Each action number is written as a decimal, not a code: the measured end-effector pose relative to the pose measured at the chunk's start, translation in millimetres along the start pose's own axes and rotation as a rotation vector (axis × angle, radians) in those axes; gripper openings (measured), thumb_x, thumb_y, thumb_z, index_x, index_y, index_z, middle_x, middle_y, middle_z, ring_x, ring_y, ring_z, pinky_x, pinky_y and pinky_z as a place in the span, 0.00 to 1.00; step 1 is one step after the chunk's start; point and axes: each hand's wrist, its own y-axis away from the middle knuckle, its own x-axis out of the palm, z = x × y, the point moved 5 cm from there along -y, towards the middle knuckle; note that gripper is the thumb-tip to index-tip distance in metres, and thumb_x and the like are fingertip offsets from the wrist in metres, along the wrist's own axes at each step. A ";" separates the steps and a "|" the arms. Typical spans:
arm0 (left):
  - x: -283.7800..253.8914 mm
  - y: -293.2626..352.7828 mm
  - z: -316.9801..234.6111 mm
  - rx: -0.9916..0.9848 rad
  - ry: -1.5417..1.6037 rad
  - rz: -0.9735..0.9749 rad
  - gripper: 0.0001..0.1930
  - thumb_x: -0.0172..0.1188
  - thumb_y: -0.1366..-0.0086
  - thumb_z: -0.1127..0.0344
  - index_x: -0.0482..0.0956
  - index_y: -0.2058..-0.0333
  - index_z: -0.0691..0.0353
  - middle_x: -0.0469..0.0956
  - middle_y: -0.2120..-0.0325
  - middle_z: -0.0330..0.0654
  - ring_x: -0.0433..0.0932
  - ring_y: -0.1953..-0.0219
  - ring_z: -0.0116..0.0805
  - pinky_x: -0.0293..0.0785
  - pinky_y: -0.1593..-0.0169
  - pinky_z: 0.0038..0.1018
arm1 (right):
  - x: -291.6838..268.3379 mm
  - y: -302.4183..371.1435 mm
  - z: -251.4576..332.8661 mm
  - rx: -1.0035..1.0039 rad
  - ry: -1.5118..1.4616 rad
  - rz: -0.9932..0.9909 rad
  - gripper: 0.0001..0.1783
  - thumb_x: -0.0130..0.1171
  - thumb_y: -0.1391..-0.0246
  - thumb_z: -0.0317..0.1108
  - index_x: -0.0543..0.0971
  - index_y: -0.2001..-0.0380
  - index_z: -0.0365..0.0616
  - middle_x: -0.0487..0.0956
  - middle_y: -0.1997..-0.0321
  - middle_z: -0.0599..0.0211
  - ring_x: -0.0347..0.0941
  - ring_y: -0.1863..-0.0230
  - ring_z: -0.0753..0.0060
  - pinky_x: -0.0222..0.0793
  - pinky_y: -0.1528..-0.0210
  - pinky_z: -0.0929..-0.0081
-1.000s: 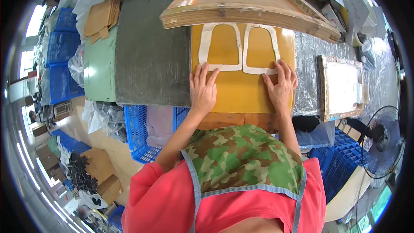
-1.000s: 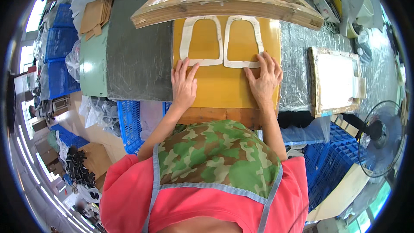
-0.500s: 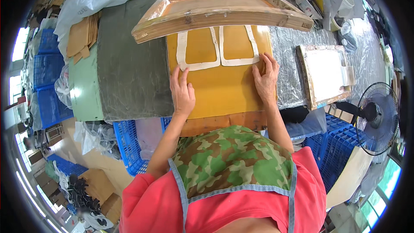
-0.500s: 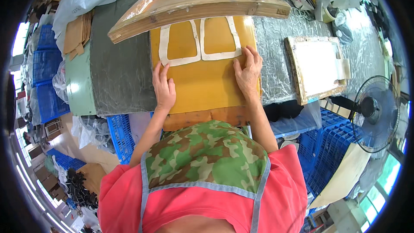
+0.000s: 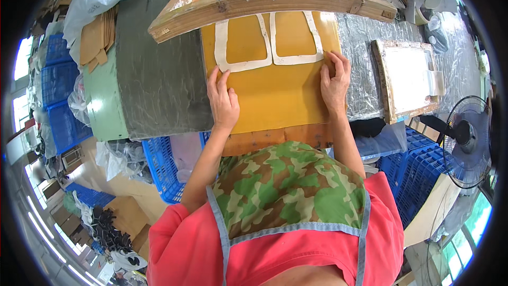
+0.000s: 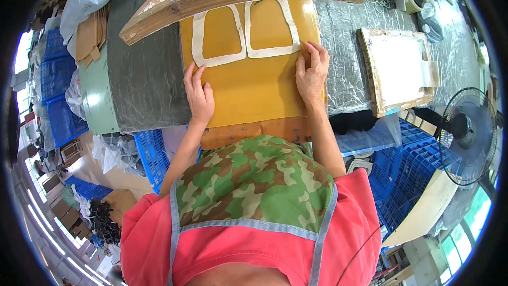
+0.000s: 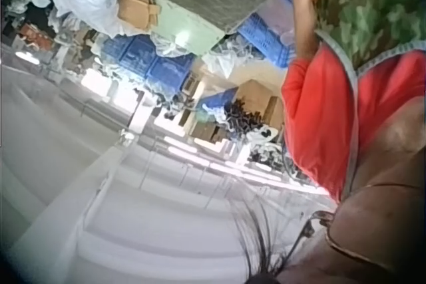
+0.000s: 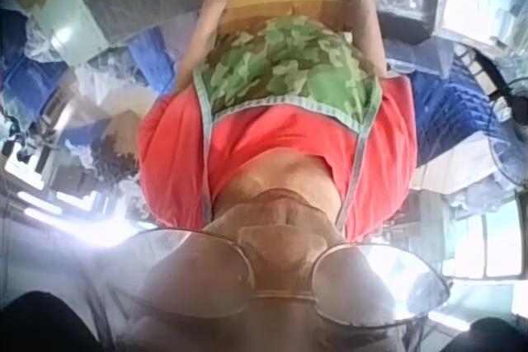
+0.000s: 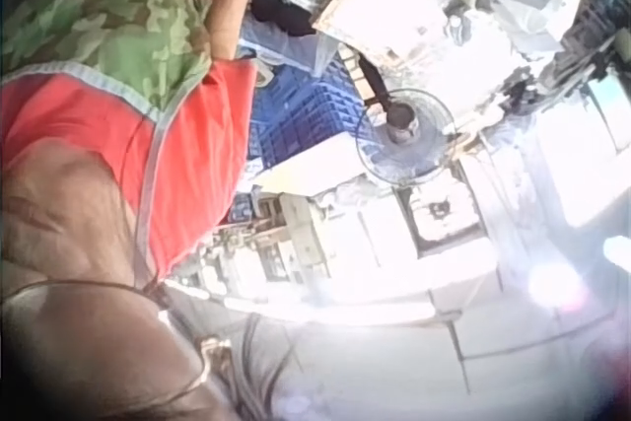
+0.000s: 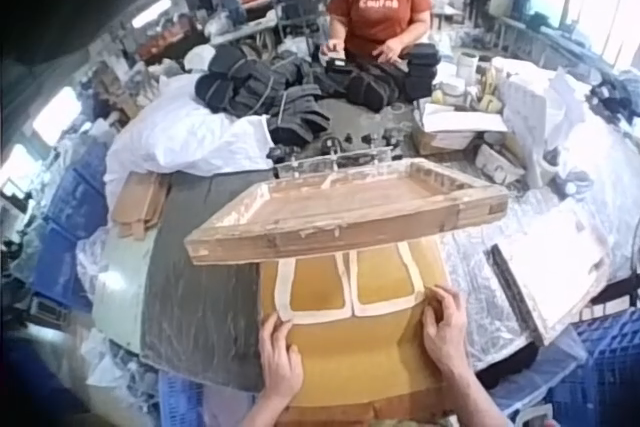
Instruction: Screen printing logos or designs onto shoe components.
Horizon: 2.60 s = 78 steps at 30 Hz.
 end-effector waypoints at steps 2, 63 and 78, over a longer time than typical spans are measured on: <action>0.4 0.3 -0.8 0.002 -0.016 -0.009 0.25 0.48 0.42 0.78 0.68 0.44 0.66 0.60 0.39 0.55 0.59 0.36 0.55 0.57 0.34 0.44 | 0.0 0.9 0.9 -0.013 0.033 0.016 0.20 0.60 0.52 0.22 0.77 0.53 0.41 0.74 0.49 0.57 0.68 0.45 0.51 0.64 0.41 0.59; 12.8 -28.2 -6.9 0.149 -0.312 0.150 0.27 0.55 0.35 0.65 0.66 0.37 0.44 0.53 0.34 0.51 0.49 0.31 0.58 0.45 0.33 0.59 | 35.3 -5.6 9.1 -0.097 0.405 0.103 0.29 0.62 0.47 0.49 0.73 0.42 0.55 0.66 0.32 0.72 0.54 0.30 0.55 0.41 0.31 0.50; 21.9 -68.3 7.2 0.181 -0.303 0.085 0.26 0.51 0.34 0.65 0.66 0.36 0.45 0.55 0.34 0.52 0.51 0.32 0.57 0.47 0.32 0.54 | 58.6 -43.6 7.1 -0.107 0.403 0.074 0.28 0.60 0.46 0.51 0.73 0.43 0.57 0.67 0.34 0.75 0.53 0.31 0.52 0.41 0.32 0.42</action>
